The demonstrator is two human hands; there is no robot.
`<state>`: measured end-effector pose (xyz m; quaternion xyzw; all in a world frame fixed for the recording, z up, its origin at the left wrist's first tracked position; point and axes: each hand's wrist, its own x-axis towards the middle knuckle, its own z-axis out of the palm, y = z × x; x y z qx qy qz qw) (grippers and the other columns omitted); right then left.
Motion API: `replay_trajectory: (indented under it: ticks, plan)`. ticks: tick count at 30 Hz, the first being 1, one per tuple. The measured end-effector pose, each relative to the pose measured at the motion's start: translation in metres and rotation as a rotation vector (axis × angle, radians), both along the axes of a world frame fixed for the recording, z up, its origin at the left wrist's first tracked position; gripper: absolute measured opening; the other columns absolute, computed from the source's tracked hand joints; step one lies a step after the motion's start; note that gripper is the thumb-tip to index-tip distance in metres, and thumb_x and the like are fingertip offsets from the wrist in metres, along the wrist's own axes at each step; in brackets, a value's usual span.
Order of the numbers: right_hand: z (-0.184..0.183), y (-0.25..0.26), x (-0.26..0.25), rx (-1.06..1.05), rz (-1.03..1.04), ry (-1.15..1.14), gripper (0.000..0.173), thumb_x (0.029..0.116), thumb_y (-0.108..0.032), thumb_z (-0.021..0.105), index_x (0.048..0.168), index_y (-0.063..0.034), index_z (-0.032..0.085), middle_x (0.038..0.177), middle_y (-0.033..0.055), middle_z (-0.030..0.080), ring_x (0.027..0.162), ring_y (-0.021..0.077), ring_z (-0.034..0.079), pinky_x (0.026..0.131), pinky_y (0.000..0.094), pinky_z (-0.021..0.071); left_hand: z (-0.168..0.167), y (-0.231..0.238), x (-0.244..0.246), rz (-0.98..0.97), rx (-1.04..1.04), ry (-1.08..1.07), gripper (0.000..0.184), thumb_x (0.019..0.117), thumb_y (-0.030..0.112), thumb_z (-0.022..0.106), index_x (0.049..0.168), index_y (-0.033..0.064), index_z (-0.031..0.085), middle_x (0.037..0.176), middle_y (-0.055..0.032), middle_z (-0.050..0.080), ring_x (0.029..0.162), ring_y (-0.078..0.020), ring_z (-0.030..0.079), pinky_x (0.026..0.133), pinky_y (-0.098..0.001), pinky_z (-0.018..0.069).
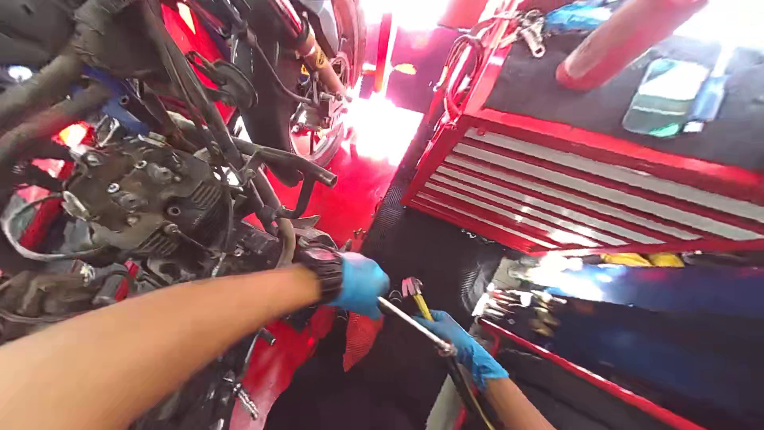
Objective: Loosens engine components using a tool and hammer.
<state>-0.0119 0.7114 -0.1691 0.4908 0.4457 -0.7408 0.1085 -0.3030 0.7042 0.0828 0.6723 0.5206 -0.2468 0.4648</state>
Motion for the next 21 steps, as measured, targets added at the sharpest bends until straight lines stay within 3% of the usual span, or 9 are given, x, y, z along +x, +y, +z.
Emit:
replay_trajectory:
  ticks: [4, 6, 8, 10, 11, 13, 15, 18, 21]
  plan:
    - [-0.031, 0.044, -0.004, -0.076, -0.207, 0.063, 0.022, 0.1051, -0.024, 0.056, 0.105, -0.0053, 0.067, 0.069, -0.0016, 0.061, 0.055, 0.0069, 0.054, 0.049, 0.0236, 0.0469, -0.125, 0.028, 0.051, 0.489, -0.197, -0.222, 0.044, 0.1035, 0.039, 0.06, 0.107, -0.0033, 0.07, 0.103, -0.0231, 0.069, 0.099, -0.0374, 0.067, 0.089, -0.0613, 0.0509]
    - [-0.024, 0.057, -0.005, -0.138, -0.27, 0.096, 0.033, 0.1083, -0.03, 0.051, 0.11, -0.0012, 0.067, 0.076, 0.0041, 0.069, 0.058, 0.0103, 0.061, 0.053, 0.0261, 0.0529, -0.177, 0.018, 0.064, 0.945, -0.218, -0.317, 0.045, 0.1072, 0.04, 0.052, 0.104, -0.0026, 0.067, 0.089, -0.0148, 0.064, 0.08, -0.0247, 0.061, 0.078, -0.0455, 0.0517]
    - [-0.013, 0.067, -0.008, -0.154, -0.347, 0.101, 0.036, 0.1085, -0.031, 0.052, 0.112, 0.0013, 0.067, 0.083, 0.0094, 0.074, 0.062, 0.015, 0.067, 0.056, 0.0289, 0.0564, -0.212, 0.016, 0.085, 1.496, -0.244, -0.472, 0.043, 0.1114, 0.041, 0.042, 0.098, 0.0039, 0.06, 0.065, 0.0011, 0.045, 0.052, -0.0084, 0.042, 0.051, -0.0247, 0.0416]
    - [-0.006, 0.073, -0.011, -0.169, -0.41, 0.122, 0.036, 0.1087, -0.031, 0.052, 0.119, 0.0009, 0.065, 0.093, 0.0118, 0.076, 0.073, 0.0186, 0.073, 0.063, 0.0322, 0.06, -0.229, 0.027, 0.111, 1.825, -0.238, -0.616, 0.046, 0.112, 0.045, 0.036, 0.098, 0.0072, 0.058, 0.06, 0.0053, 0.043, 0.047, -0.0064, 0.042, 0.048, -0.0232, 0.0428]
    - [-0.004, 0.077, -0.013, -0.179, -0.439, 0.145, 0.036, 0.1086, -0.031, 0.052, 0.122, -0.0003, 0.064, 0.097, 0.0114, 0.075, 0.079, 0.0192, 0.073, 0.069, 0.0342, 0.0617, -0.229, 0.034, 0.123, 1.82, -0.184, -0.647, 0.047, 0.1123, 0.045, 0.034, 0.105, 0.006, 0.059, 0.065, 0.0017, 0.05, 0.054, -0.0095, 0.049, 0.054, -0.0269, 0.0481]
    - [0.004, 0.083, -0.013, -0.135, -0.484, 0.211, 0.032, 0.1075, -0.033, 0.053, 0.118, -0.0054, 0.066, 0.092, 0.0043, 0.071, 0.079, 0.0124, 0.068, 0.071, 0.0307, 0.0585, -0.209, 0.044, 0.143, 1.466, -0.083, -0.58, 0.047, 0.1113, 0.038, 0.042, 0.138, 0.0007, 0.053, 0.103, -0.0135, 0.068, 0.09, -0.0199, 0.067, 0.083, -0.039, 0.0581]
    - [0.017, 0.099, 0.001, -0.118, -0.468, 0.325, 0.034, 0.1066, -0.029, 0.054, 0.128, -0.0048, 0.066, 0.107, 0.0068, 0.074, 0.094, 0.0127, 0.07, 0.085, 0.0321, 0.0583, -0.167, 0.06, 0.148, 1.011, -0.055, -0.399, 0.073, 0.1012, 0.052, 0.058, 0.152, 0.001, 0.043, 0.137, -0.0208, 0.062, 0.127, -0.0308, 0.062, 0.111, -0.0536, 0.0475]
    - [0.051, 0.12, 0.023, -0.085, -0.57, 0.379, 0.021, 0.0947, -0.012, 0.063, 0.113, -0.0036, 0.067, 0.084, 0.0053, 0.071, 0.072, 0.0127, 0.066, 0.066, 0.0303, 0.0576, -0.116, 0.06, 0.136, 0.808, 0.097, -0.464, 0.056, 0.1003, 0.052, 0.06, 0.14, 0.0126, 0.063, 0.129, -0.0078, 0.071, 0.118, -0.0215, 0.068, 0.107, -0.0502, 0.0524]
    - [0.114, 0.16, 0.058, 0.079, -0.656, 0.345, 0.02, 0.0942, -0.008, 0.06, 0.112, -0.0002, 0.063, 0.08, 0.0092, 0.07, 0.062, 0.0169, 0.066, 0.056, 0.0316, 0.0577, -0.122, 0.049, 0.105, 0.89, 0.256, -0.611, 0.044, 0.1026, 0.043, 0.058, 0.137, 0.0158, 0.066, 0.124, 0.0012, 0.074, 0.112, -0.0118, 0.07, 0.102, -0.0415, 0.0571]
